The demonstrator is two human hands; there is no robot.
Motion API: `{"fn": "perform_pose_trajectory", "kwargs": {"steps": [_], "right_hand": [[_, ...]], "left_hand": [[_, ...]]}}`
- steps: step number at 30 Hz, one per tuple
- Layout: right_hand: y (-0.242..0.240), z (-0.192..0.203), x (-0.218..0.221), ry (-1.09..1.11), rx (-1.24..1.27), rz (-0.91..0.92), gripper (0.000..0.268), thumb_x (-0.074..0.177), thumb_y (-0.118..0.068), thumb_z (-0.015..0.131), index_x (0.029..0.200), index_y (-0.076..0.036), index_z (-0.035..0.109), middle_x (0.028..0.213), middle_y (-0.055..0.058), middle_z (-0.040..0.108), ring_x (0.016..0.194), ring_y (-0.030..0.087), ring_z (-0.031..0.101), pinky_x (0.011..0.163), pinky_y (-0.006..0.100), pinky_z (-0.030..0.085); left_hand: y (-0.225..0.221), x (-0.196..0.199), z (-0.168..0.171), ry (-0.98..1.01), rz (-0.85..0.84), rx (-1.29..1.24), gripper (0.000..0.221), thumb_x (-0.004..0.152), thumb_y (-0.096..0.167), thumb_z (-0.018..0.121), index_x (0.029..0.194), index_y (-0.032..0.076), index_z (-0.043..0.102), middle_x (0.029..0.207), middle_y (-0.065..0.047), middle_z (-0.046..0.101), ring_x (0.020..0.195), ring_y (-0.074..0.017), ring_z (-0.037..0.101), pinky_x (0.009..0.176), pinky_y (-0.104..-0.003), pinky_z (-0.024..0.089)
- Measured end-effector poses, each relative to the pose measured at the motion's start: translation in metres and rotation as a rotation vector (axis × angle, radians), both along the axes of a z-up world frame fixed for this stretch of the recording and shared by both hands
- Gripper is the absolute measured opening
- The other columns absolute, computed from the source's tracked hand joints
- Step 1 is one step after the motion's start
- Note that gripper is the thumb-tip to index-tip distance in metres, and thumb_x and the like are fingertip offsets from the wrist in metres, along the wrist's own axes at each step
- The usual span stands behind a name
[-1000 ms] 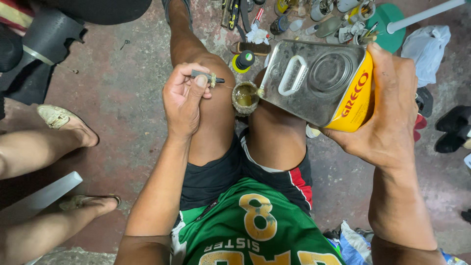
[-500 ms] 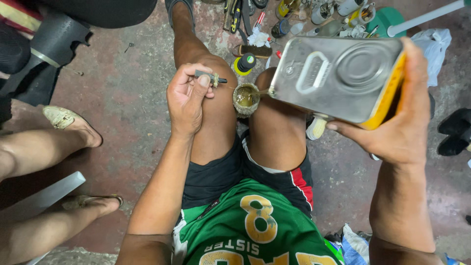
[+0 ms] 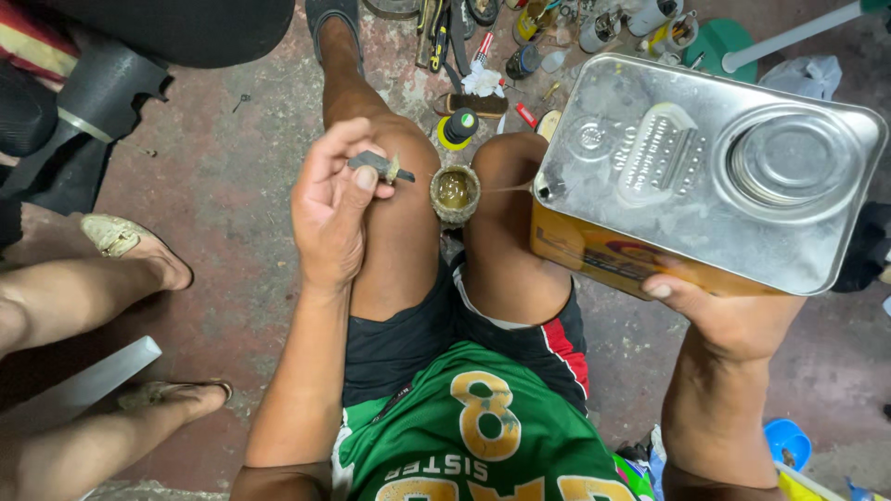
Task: The person applies adhesive to the sole of a sneaker using a brush and a small container of glue, while holding the shoe in their other hand.
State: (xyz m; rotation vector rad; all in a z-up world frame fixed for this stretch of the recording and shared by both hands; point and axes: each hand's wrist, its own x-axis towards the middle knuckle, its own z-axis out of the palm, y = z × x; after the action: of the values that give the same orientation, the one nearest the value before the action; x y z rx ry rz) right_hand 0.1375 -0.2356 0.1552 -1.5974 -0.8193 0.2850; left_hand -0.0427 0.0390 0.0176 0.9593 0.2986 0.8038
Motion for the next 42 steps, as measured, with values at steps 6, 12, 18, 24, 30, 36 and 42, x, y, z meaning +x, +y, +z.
{"fn": "perform_pose_trajectory", "kwargs": {"steps": [6,12,18,24,30,36,42], "right_hand": [[0.005,-0.004,-0.003,0.015,0.037,-0.032,0.097,0.078,-0.022,0.095,0.155,0.004,0.041,0.145,0.012,0.057,0.133,0.022,0.059,0.12,0.038,0.048],[0.003,-0.013,-0.003,0.036,0.076,-0.021,0.097,0.08,-0.021,0.095,0.156,0.003,0.04,0.148,0.012,0.056,0.135,0.022,0.055,0.125,0.039,0.046],[-0.003,-0.02,-0.003,0.053,0.133,-0.017,0.109,0.08,-0.021,0.097,0.162,-0.002,0.029,0.15,0.01,0.05,0.141,0.023,0.051,0.125,0.04,0.042],[-0.007,-0.025,0.002,0.066,0.172,-0.031,0.112,0.078,-0.021,0.098,0.163,-0.003,0.026,0.151,0.01,0.049,0.142,0.023,0.05,0.125,0.04,0.041],[-0.01,-0.031,0.005,0.102,0.152,-0.056,0.109,0.076,-0.021,0.097,0.161,0.002,0.033,0.15,0.012,0.05,0.141,0.024,0.05,0.125,0.041,0.041],[-0.008,-0.032,0.003,0.106,0.189,-0.058,0.115,0.077,-0.022,0.098,0.162,-0.001,0.025,0.15,0.011,0.049,0.141,0.023,0.049,0.124,0.041,0.041],[-0.005,-0.029,0.005,0.138,0.203,-0.047,0.115,0.075,-0.022,0.098,0.161,-0.001,0.025,0.149,0.012,0.049,0.141,0.025,0.05,0.128,0.044,0.044]], "left_hand": [[-0.001,-0.001,0.061,-0.1,-0.014,0.176,0.024,0.11,0.012,0.073,0.127,0.001,0.059,0.118,-0.011,0.065,0.099,-0.013,0.064,0.093,-0.026,0.056],[0.006,0.012,0.138,0.027,0.01,0.79,0.02,0.098,0.01,0.077,0.114,0.003,0.068,0.111,-0.012,0.071,0.103,-0.0195,0.07,0.092,-0.028,0.057],[0.007,0.041,0.168,0.034,-0.025,1.073,0.02,0.097,0.008,0.079,0.115,0.007,0.071,0.114,-0.008,0.073,0.1,-0.0234,0.067,0.089,-0.032,0.053],[0.008,0.046,0.169,0.04,-0.047,1.092,0.021,0.097,0.008,0.078,0.117,0.007,0.07,0.111,-0.009,0.072,0.102,-0.0244,0.067,0.09,-0.032,0.053],[0.006,0.052,0.176,0.031,-0.094,1.136,0.023,0.096,0.007,0.079,0.116,0.007,0.069,0.115,-0.01,0.072,0.104,-0.026,0.067,0.089,-0.033,0.053],[0.003,0.058,0.18,0.004,-0.118,1.149,0.023,0.096,0.006,0.079,0.117,0.006,0.068,0.115,-0.011,0.07,0.103,-0.0261,0.069,0.09,-0.033,0.055],[0.004,0.06,0.185,0.038,-0.164,1.19,0.021,0.097,0.007,0.079,0.116,0.006,0.068,0.113,-0.011,0.07,0.105,-0.0268,0.069,0.092,-0.034,0.055]]}}
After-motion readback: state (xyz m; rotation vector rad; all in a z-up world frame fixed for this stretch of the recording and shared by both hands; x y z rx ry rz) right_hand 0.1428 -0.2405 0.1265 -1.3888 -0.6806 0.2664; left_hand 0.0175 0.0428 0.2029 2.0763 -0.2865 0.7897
